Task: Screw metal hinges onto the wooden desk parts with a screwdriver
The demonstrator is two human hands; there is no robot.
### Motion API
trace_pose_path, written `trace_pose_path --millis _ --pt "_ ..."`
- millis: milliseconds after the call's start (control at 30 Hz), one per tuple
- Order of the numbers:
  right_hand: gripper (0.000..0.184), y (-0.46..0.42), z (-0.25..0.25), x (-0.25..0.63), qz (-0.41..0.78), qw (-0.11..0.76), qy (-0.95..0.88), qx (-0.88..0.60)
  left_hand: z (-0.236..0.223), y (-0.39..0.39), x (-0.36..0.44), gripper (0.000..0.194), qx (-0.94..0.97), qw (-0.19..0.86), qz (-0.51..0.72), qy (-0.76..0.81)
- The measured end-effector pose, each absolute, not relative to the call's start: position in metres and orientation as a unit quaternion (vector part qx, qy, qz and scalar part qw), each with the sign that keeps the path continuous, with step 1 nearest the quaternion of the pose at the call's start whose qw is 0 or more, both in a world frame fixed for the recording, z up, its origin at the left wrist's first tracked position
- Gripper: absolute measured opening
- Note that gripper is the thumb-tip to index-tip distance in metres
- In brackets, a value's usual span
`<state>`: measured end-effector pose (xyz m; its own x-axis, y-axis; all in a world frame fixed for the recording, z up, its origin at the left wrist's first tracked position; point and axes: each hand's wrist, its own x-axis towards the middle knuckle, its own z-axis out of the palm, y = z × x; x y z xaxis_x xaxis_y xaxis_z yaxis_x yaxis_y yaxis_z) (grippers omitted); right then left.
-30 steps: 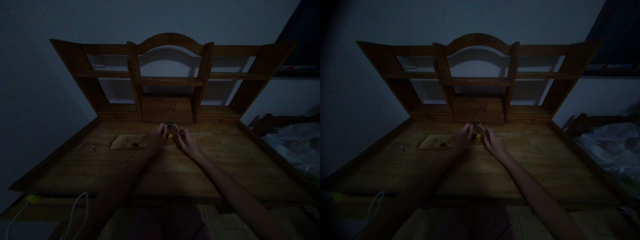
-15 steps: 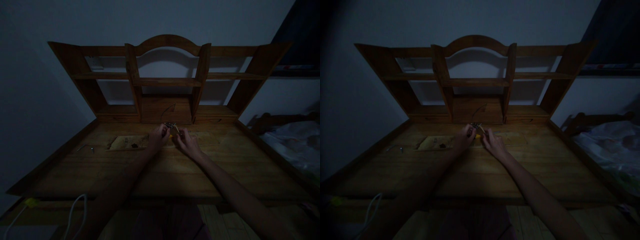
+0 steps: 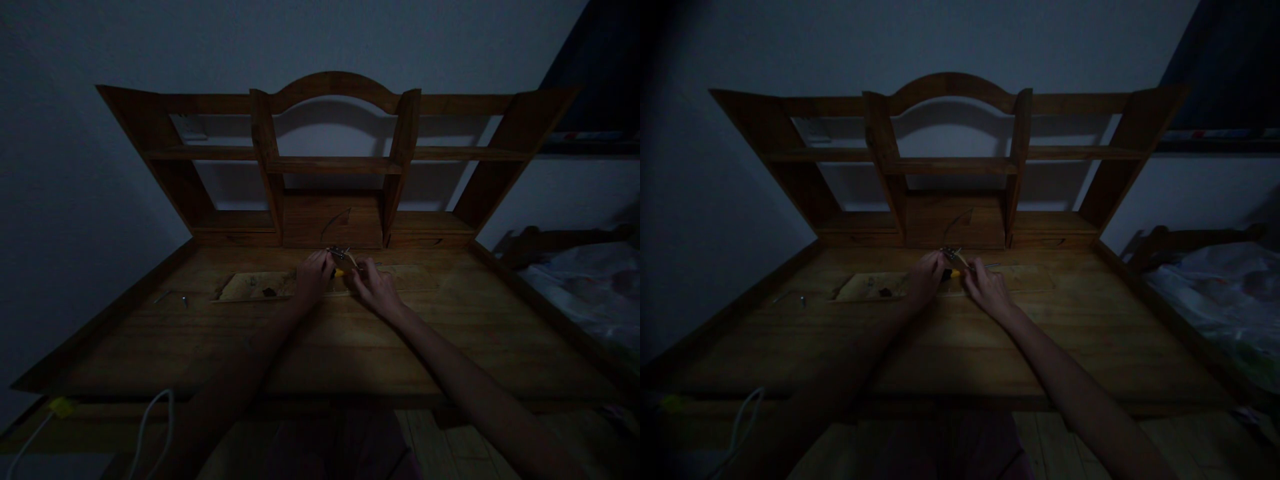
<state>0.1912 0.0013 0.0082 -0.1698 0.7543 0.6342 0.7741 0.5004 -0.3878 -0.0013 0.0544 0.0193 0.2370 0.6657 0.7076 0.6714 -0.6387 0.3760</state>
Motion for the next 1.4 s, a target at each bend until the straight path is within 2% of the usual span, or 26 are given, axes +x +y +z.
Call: trace_pose_path --millis 200,400,700,1167,1400 --pt "0.026 0.0008 0.0084 0.1905 -0.009 0.412 -0.761 -0.502 0.0185 0.0547 -0.0009 0.03 -0.778 0.0 -0.455 -0.434" --pt "0.026 -0.0019 0.0102 0.1887 0.009 0.423 -0.755 -0.5 0.0194 0.0532 0.0011 0.013 -0.735 -0.04 -0.517 -0.437" --pt "0.025 -0.0028 0.0109 0.1878 0.027 0.436 -0.752 -0.494 0.0198 0.0531 -0.0001 0.01 -0.751 -0.027 -0.515 -0.412" --pt "0.021 -0.0016 0.0089 0.1852 0.003 0.433 -0.763 -0.48 0.017 0.0541 -0.002 0.011 -0.746 -0.018 -0.502 -0.437" --pt "0.02 -0.0026 0.0106 0.185 0.0 0.435 -0.765 -0.475 0.0173 0.0527 -0.0017 0.019 -0.752 -0.017 -0.483 -0.448"
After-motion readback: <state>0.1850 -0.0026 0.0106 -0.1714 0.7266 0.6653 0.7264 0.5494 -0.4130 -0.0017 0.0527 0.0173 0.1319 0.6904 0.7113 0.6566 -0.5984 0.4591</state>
